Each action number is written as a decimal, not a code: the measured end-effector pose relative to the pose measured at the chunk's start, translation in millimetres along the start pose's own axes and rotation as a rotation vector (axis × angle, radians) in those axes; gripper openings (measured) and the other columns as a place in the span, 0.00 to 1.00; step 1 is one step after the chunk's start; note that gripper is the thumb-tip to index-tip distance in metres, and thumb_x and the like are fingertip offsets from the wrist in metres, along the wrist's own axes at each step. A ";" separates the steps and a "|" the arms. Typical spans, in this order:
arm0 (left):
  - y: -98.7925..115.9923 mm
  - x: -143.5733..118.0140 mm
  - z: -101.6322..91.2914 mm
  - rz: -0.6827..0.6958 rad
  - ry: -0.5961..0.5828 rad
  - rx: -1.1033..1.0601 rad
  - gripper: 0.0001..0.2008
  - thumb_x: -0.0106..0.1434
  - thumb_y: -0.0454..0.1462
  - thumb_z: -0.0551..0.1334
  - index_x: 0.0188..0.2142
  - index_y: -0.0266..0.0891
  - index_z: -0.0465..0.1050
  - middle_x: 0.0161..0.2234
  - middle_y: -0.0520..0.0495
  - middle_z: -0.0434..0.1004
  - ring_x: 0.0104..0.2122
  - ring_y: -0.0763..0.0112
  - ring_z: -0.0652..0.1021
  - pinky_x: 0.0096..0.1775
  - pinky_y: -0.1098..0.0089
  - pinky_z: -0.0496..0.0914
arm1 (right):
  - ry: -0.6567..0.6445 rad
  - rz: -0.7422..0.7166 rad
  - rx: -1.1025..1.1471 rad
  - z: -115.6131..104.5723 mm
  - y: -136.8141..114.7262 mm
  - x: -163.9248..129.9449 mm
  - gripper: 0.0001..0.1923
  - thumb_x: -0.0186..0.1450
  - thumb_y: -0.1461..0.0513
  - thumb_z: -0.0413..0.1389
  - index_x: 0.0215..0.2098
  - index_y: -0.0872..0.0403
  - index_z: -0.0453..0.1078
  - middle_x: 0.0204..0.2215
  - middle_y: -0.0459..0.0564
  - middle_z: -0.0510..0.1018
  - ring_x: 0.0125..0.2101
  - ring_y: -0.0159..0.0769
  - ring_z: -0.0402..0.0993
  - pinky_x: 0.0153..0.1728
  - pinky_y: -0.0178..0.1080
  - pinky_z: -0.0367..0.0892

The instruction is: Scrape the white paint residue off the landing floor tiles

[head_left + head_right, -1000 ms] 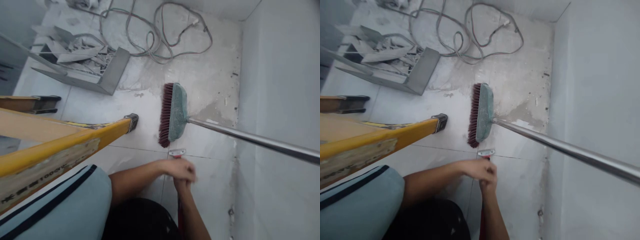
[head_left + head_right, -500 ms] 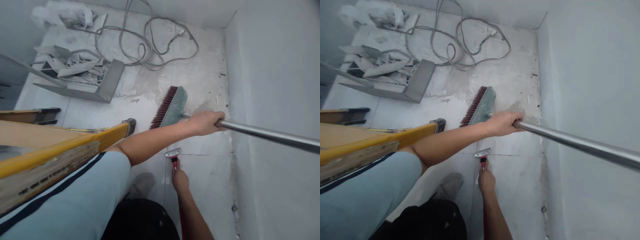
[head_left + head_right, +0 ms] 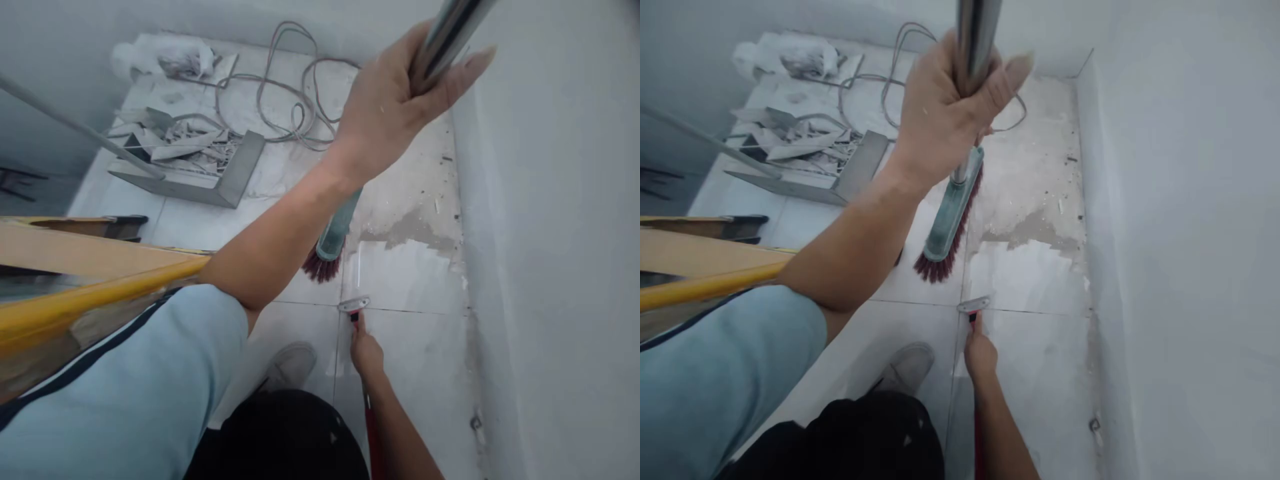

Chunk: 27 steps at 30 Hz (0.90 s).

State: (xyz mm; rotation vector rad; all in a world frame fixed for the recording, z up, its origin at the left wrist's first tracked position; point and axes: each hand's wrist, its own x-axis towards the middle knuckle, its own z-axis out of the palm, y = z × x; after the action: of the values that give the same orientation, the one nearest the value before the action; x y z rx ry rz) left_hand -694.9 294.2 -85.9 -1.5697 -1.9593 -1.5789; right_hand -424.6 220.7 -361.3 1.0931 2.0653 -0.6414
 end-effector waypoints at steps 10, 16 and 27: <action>-1.6 -3.4 -6.3 -0.044 0.246 -0.355 0.11 0.59 0.38 0.55 0.22 0.38 0.60 0.17 0.59 0.56 0.16 0.85 0.66 0.22 0.79 0.62 | 0.104 0.065 -0.076 -1.7 3.6 6.0 0.29 0.68 0.53 0.30 0.65 0.50 0.34 0.32 0.58 0.77 0.32 0.41 0.76 0.34 0.42 0.65; -8.4 -9.1 -9.8 -0.100 0.303 -0.402 0.14 0.59 0.36 0.58 0.22 0.41 0.54 0.21 0.54 0.48 0.16 0.83 0.63 0.24 0.75 0.62 | 0.131 0.065 -0.100 -9.1 -19.0 16.2 0.28 0.69 0.54 0.32 0.65 0.52 0.37 0.31 0.58 0.77 0.32 0.41 0.76 0.33 0.41 0.66; -14.5 -13.3 -23.2 -0.171 0.420 -0.224 0.19 0.61 0.35 0.58 0.20 0.41 0.47 0.20 0.55 0.50 0.17 0.85 0.61 0.22 0.78 0.61 | 0.080 0.112 -0.079 2.3 -20.6 10.7 0.29 0.69 0.53 0.29 0.65 0.51 0.31 0.32 0.57 0.77 0.32 0.41 0.76 0.33 0.42 0.65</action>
State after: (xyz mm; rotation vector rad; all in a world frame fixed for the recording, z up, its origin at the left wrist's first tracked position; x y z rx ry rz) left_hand -710.9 269.6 -93.8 -1.0360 -1.7685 -2.0571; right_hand -445.5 213.7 -368.9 1.1964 2.0614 -0.4644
